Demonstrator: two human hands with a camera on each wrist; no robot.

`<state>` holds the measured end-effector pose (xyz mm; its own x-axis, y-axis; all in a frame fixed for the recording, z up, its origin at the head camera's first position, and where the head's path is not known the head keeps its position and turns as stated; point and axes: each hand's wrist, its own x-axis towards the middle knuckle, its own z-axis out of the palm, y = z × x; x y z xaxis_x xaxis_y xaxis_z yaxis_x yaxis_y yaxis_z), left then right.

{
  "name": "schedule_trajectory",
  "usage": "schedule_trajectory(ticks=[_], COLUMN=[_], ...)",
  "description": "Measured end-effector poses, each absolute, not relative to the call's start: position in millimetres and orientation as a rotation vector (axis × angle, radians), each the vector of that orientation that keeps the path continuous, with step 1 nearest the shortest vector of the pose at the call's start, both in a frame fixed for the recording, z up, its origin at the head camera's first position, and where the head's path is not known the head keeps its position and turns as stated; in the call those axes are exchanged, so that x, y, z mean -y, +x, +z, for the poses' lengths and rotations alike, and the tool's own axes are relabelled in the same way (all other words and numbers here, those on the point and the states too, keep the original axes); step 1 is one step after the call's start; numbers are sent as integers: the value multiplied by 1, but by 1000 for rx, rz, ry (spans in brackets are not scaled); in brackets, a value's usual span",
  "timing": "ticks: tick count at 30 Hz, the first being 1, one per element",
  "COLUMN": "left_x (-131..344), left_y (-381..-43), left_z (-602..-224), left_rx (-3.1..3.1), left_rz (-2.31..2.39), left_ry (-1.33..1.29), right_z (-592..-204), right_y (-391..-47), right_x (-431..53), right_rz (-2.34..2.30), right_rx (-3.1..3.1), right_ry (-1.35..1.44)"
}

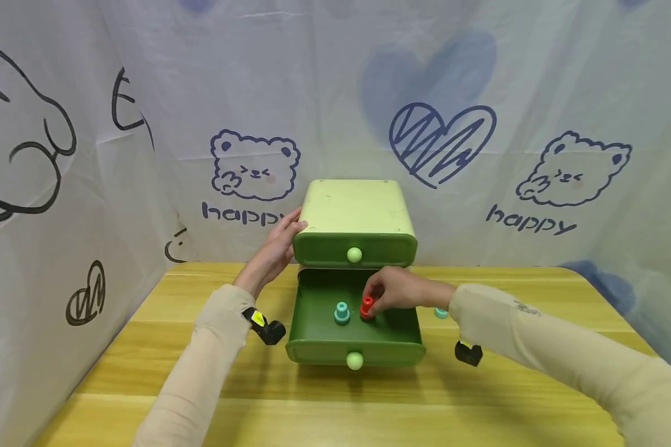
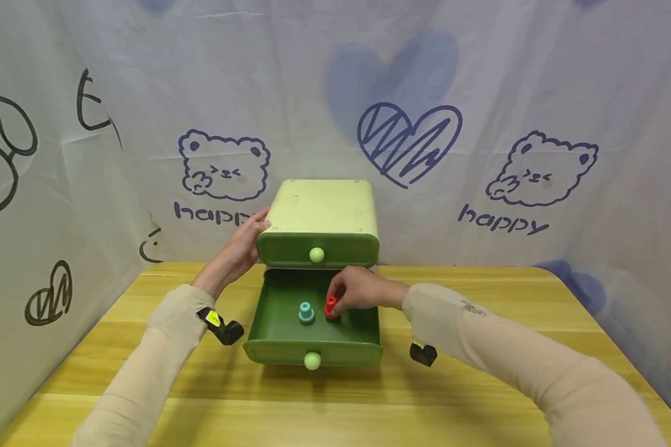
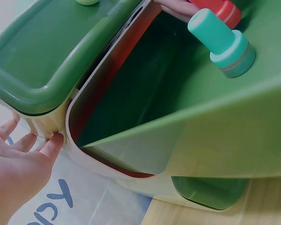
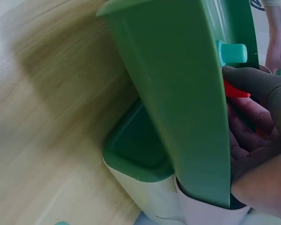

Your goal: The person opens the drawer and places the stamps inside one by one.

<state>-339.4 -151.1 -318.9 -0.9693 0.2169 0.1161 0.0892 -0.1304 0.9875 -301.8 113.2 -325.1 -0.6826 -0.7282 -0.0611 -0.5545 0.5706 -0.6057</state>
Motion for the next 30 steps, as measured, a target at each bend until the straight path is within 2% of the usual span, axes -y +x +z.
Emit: schedule_trajectory(ticks=[30], left_x=[150], left_y=[-340], left_z=[-320], left_rx=[-2001], left_rz=[2291], left_ry=[375], right_z=[-333], right_y=[-305], right_x=[-95], right_rz=[-802], right_rx=[-2426], right_ry=[-1133])
